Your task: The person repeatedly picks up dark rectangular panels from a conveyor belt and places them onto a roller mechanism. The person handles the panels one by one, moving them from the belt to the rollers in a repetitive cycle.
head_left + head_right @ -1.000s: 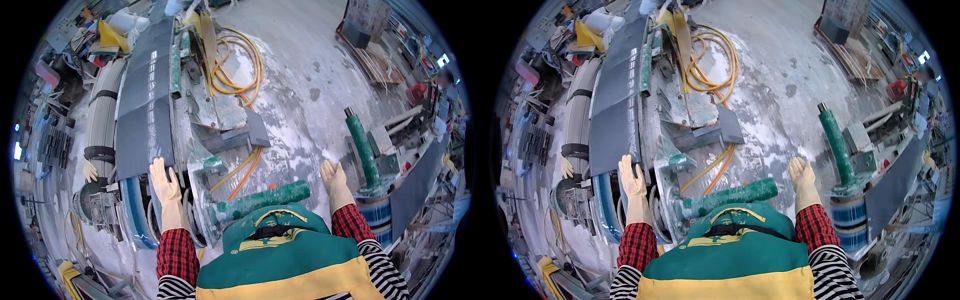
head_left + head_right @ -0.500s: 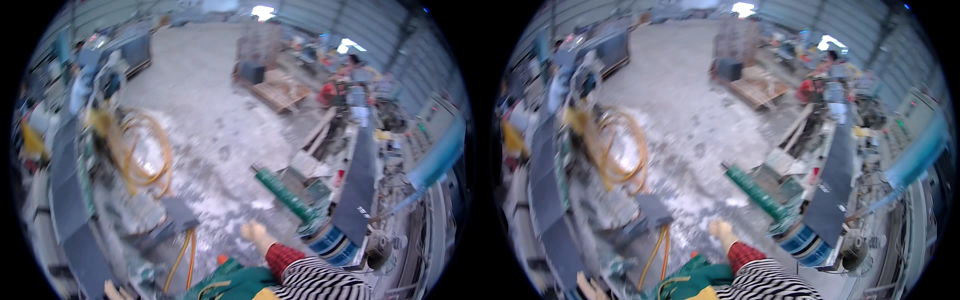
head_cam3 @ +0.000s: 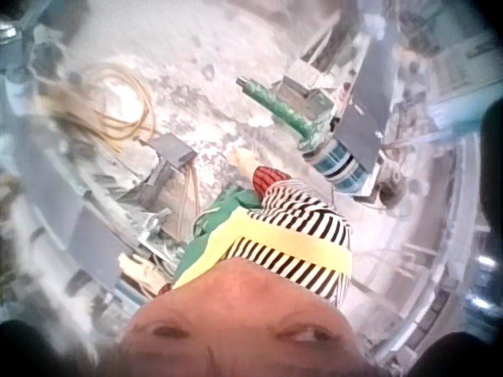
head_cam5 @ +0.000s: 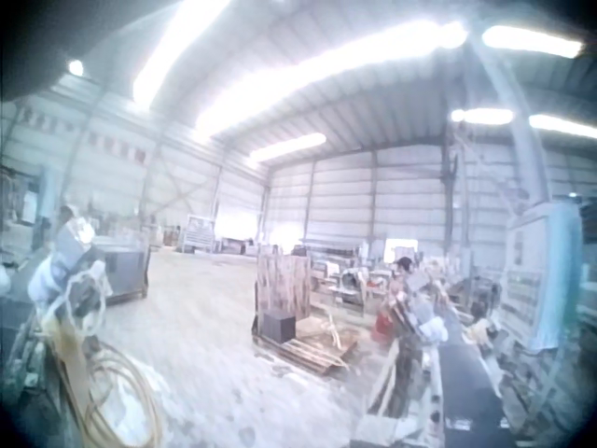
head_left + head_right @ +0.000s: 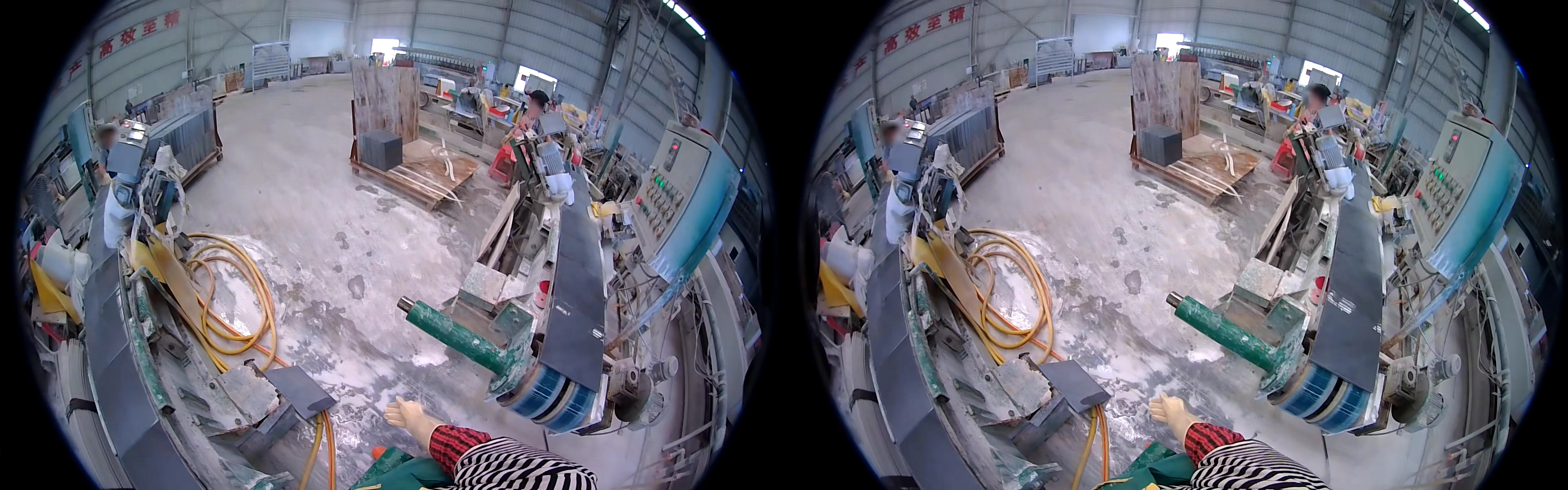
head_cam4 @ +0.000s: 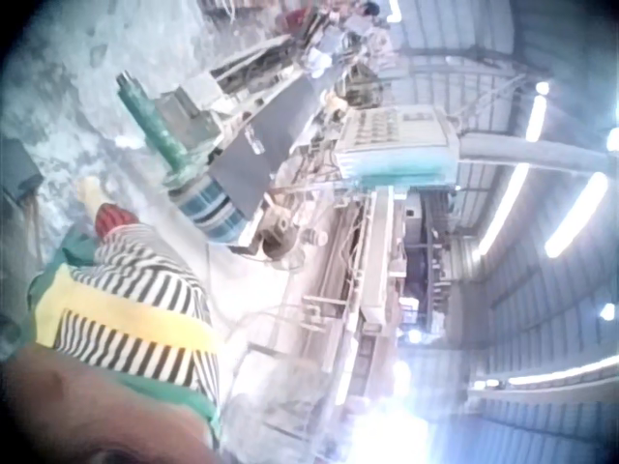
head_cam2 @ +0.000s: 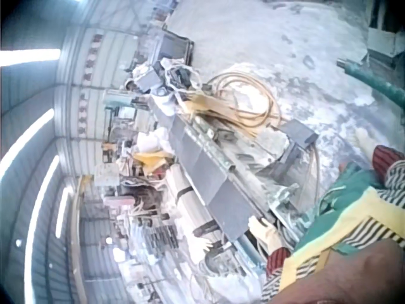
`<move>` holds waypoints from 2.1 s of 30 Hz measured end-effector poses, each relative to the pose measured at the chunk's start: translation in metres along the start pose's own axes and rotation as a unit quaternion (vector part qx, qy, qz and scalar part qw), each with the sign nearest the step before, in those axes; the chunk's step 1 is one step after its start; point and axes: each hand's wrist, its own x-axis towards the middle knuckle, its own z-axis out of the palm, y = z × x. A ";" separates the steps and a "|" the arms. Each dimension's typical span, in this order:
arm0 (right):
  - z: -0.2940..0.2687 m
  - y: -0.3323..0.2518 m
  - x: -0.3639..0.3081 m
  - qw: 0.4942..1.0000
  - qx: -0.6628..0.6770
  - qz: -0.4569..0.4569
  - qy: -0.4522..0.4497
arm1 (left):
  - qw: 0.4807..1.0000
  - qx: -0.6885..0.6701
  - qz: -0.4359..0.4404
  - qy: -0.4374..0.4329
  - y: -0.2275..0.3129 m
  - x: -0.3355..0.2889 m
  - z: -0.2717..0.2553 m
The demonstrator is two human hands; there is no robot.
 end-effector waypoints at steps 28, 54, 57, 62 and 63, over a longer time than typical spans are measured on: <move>-0.054 -0.006 0.009 0.993 0.029 0.014 -0.116 | 0.980 -0.178 -0.081 0.042 -0.015 -0.027 0.041; 0.029 -0.006 -0.032 0.980 -0.181 -0.025 0.081 | 0.994 -0.068 -0.082 -0.008 -0.016 -0.045 -0.004; 0.031 -0.006 -0.037 0.982 -0.178 -0.024 0.058 | 0.994 -0.074 -0.083 -0.011 -0.018 -0.046 -0.007; 0.021 -0.006 -0.030 0.984 -0.172 -0.019 0.052 | 0.994 -0.078 -0.077 -0.001 -0.011 -0.044 -0.012; 0.022 -0.006 -0.032 0.983 -0.178 -0.013 0.050 | 0.994 -0.077 -0.078 0.002 -0.012 -0.046 -0.013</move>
